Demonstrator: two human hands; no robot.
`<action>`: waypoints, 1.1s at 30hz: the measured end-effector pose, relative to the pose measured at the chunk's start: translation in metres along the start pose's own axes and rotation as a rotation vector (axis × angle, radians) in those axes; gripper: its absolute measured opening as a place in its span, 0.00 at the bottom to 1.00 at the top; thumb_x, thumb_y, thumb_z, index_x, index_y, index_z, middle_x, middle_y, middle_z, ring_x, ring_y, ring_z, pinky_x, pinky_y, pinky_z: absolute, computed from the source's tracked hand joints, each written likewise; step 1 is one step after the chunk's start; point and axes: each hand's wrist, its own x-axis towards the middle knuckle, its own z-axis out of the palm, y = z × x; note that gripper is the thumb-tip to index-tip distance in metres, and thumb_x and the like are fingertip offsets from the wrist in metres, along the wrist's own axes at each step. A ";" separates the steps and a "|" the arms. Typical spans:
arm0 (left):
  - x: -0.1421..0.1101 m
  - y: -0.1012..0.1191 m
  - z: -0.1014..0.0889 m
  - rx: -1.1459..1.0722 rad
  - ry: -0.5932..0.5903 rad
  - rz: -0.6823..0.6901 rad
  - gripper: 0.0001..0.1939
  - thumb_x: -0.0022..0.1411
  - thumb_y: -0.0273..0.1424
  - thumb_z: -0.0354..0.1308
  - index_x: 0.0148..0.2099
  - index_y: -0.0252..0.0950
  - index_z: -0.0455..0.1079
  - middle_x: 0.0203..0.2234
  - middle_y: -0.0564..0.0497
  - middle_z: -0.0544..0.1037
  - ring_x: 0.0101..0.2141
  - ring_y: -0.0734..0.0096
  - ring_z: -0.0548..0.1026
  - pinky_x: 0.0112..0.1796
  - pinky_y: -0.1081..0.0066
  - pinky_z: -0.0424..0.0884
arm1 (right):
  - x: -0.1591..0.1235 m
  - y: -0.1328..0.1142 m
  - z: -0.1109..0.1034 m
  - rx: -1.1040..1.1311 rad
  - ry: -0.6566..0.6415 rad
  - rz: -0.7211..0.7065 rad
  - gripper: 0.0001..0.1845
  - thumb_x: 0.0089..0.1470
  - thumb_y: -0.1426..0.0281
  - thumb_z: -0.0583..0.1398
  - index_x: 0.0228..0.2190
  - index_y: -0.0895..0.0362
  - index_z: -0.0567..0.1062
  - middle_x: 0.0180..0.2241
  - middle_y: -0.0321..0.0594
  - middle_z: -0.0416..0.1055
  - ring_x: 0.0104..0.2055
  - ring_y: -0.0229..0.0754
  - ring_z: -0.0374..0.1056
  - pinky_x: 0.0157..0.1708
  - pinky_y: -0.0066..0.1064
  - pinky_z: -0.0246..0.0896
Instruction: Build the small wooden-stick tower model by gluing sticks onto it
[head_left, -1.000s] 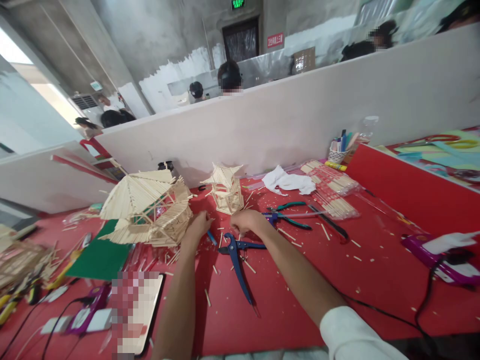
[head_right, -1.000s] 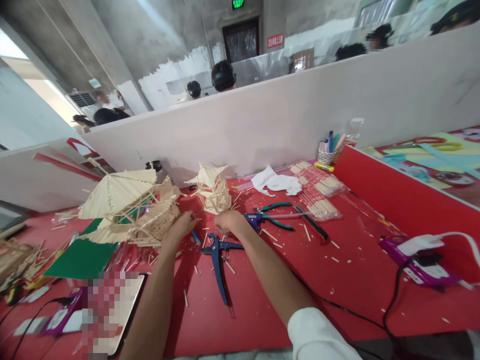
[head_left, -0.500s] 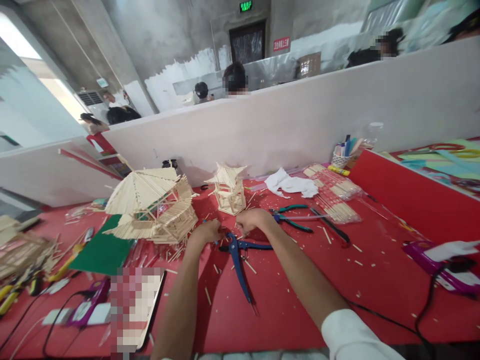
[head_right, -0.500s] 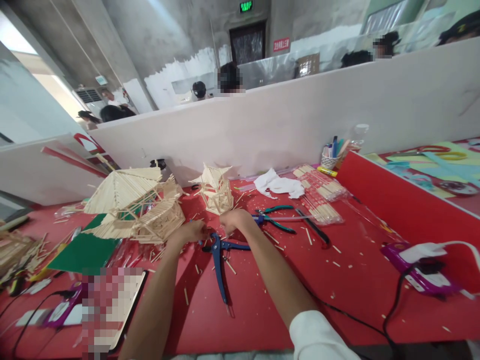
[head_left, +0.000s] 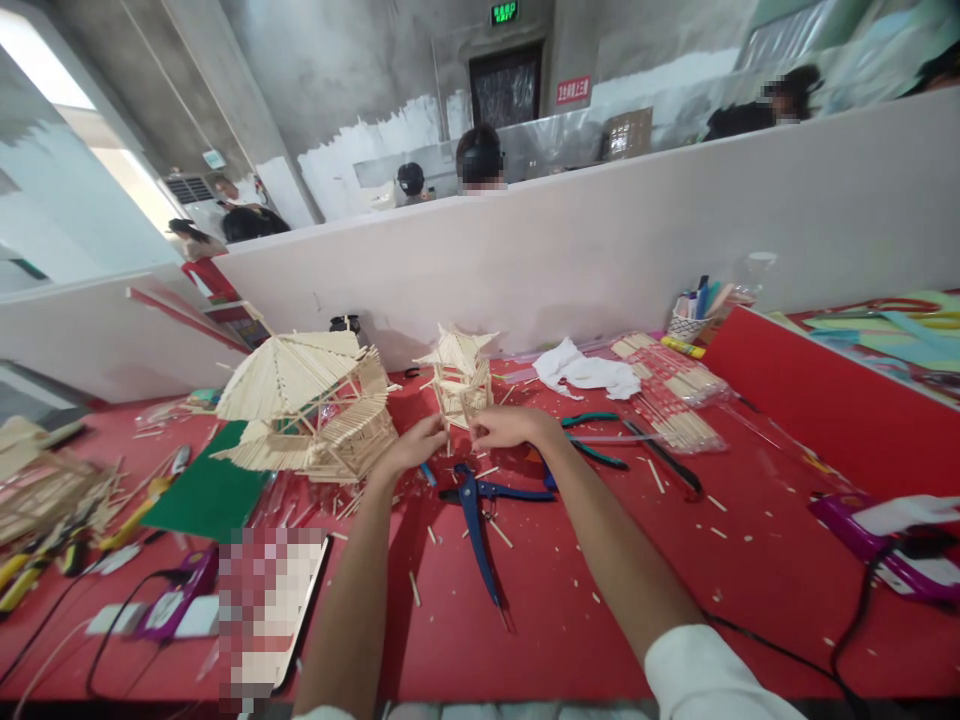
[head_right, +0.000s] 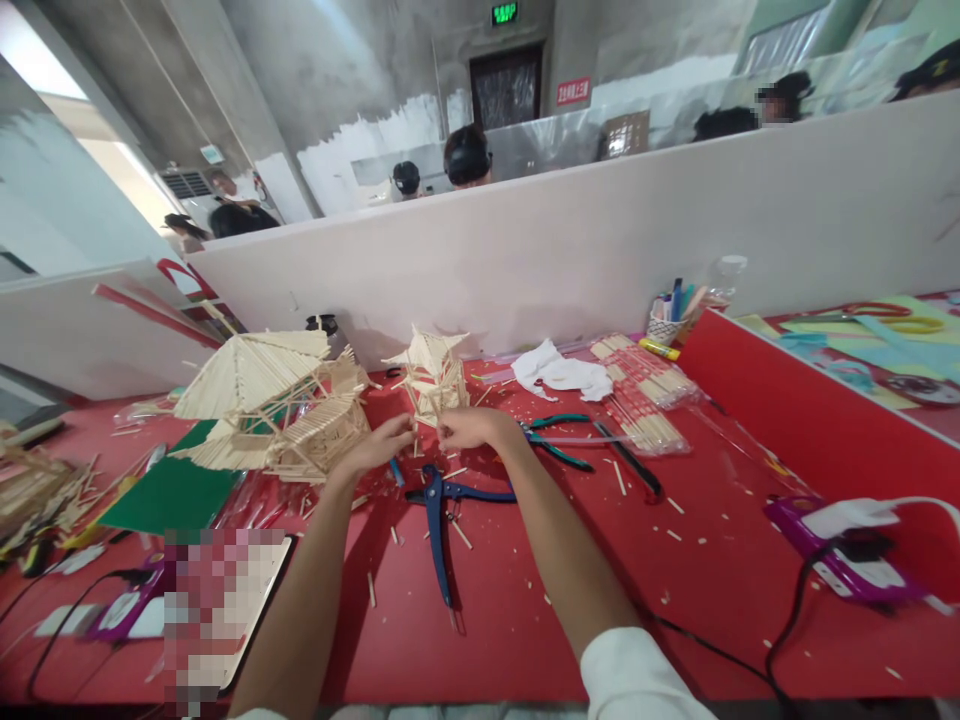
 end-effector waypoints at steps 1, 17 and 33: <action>0.001 0.001 0.000 -0.143 0.023 0.027 0.09 0.55 0.37 0.58 0.35 0.36 0.67 0.22 0.56 0.71 0.22 0.74 0.68 0.26 0.74 0.65 | -0.001 -0.001 -0.002 0.034 0.056 -0.024 0.07 0.55 0.71 0.59 0.36 0.58 0.77 0.34 0.41 0.75 0.32 0.38 0.68 0.29 0.25 0.54; 0.025 -0.018 0.019 -0.727 0.416 -0.025 0.19 0.42 0.40 0.71 0.31 0.35 0.69 0.27 0.53 0.76 0.30 0.72 0.75 0.40 0.70 0.71 | 0.009 0.005 0.005 0.095 0.295 -0.119 0.07 0.56 0.75 0.57 0.34 0.58 0.75 0.31 0.40 0.73 0.30 0.38 0.65 0.31 0.27 0.53; 0.035 -0.024 0.024 -0.505 0.586 0.026 0.19 0.48 0.45 0.65 0.30 0.34 0.70 0.24 0.51 0.75 0.28 0.72 0.73 0.35 0.72 0.71 | 0.006 0.001 0.004 0.035 0.244 -0.085 0.06 0.57 0.73 0.56 0.34 0.59 0.74 0.31 0.41 0.73 0.30 0.38 0.64 0.29 0.27 0.50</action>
